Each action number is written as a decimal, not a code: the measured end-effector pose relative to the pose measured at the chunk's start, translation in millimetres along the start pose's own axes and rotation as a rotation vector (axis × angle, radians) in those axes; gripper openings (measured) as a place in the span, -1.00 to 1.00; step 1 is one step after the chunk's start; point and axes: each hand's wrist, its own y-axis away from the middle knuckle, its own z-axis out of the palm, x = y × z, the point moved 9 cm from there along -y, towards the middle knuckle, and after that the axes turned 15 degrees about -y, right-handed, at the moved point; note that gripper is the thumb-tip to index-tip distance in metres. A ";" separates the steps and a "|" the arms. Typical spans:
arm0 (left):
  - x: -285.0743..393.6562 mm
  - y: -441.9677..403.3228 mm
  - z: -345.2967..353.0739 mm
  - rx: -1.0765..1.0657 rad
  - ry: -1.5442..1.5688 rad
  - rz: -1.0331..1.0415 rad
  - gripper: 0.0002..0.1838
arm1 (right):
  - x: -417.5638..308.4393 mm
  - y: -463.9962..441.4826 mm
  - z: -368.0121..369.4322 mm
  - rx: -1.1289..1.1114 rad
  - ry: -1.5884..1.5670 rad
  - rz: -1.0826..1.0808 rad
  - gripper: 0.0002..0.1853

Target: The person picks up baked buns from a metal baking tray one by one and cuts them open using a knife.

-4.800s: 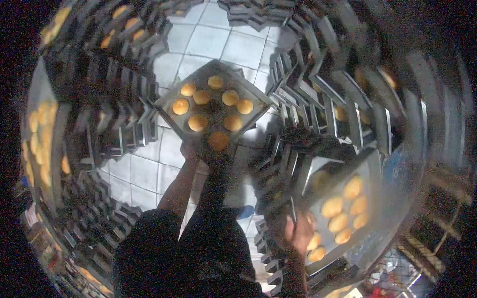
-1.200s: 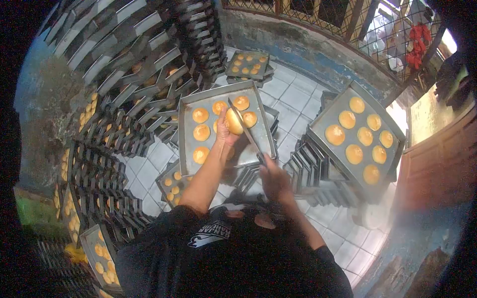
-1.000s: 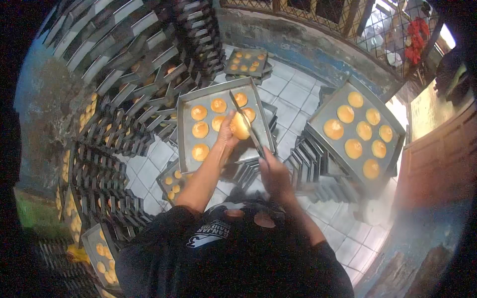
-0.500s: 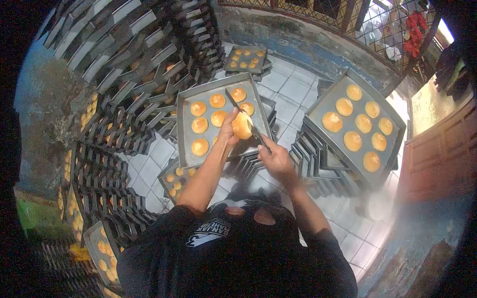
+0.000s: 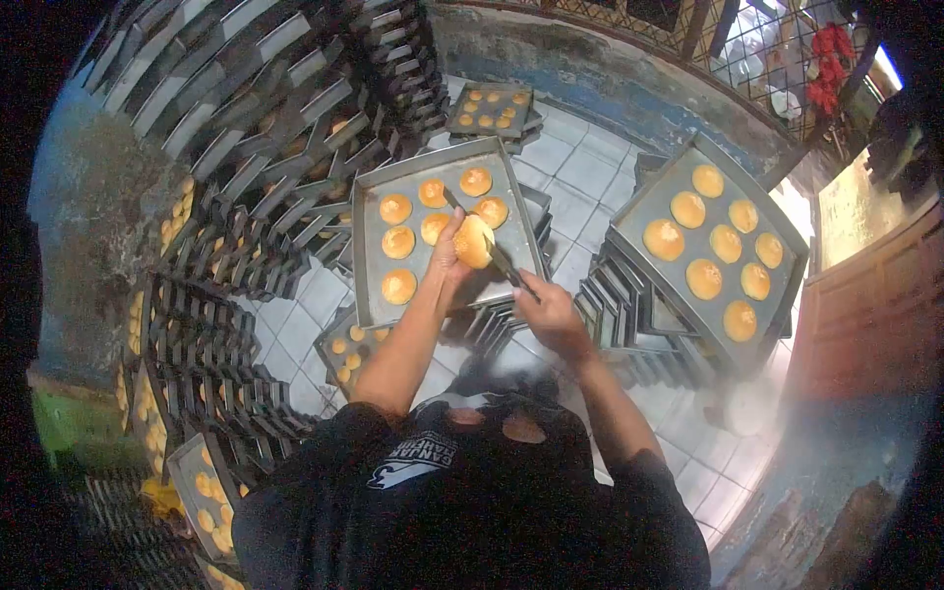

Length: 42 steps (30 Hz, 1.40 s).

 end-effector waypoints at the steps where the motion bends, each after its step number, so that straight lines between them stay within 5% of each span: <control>1: 6.6 -0.3 -4.6 -0.012 -0.015 0.013 -0.56 | 5.1 10.3 -3.8 -0.011 0.069 0.004 -0.51; 6: -2.6 -8.4 -10.9 -0.024 -0.013 -0.028 -0.56 | 22.9 14.8 -4.3 0.027 0.174 -0.091 -0.60; 9: -18.9 -14.5 -8.0 0.006 -0.020 -0.048 -0.55 | 22.5 -23.7 9.2 -0.014 -0.026 0.046 -0.53; 16: 22.6 -22.3 -33.8 -0.004 -0.031 -0.020 -0.48 | 22.4 8.5 -2.5 -0.019 0.070 -0.016 -0.59; 19: 2.0 -22.0 -27.9 0.018 -0.017 -0.074 -0.44 | 43.8 1.1 0.0 0.011 0.091 0.212 -0.62; 25: -18.9 -37.3 -22.9 0.051 0.143 -0.102 -0.37 | 53.1 -44.5 12.7 0.005 -0.014 0.067 -0.60; 28: -2.2 -36.0 -35.3 0.116 0.082 -0.109 -0.33 | 60.9 -12.7 2.3 -0.028 0.237 0.149 -0.60; 34: -35.9 -36.4 -25.8 0.127 0.100 -0.095 -0.26 | 97.5 -20.0 12.7 0.085 -0.054 0.267 -0.60; 37: -52.8 -33.6 -34.8 0.309 0.101 -0.175 -0.26 | 103.2 -43.4 21.4 0.070 -0.052 0.095 -0.63; 40: -56.9 -56.7 -47.3 0.205 0.171 -0.128 -0.26 | 117.0 -10.3 4.4 0.115 -0.016 0.258 -0.65; 42: -58.5 -56.4 -53.0 0.244 0.129 -0.141 -0.26 | 136.2 33.2 -18.5 0.117 0.015 0.141 -0.63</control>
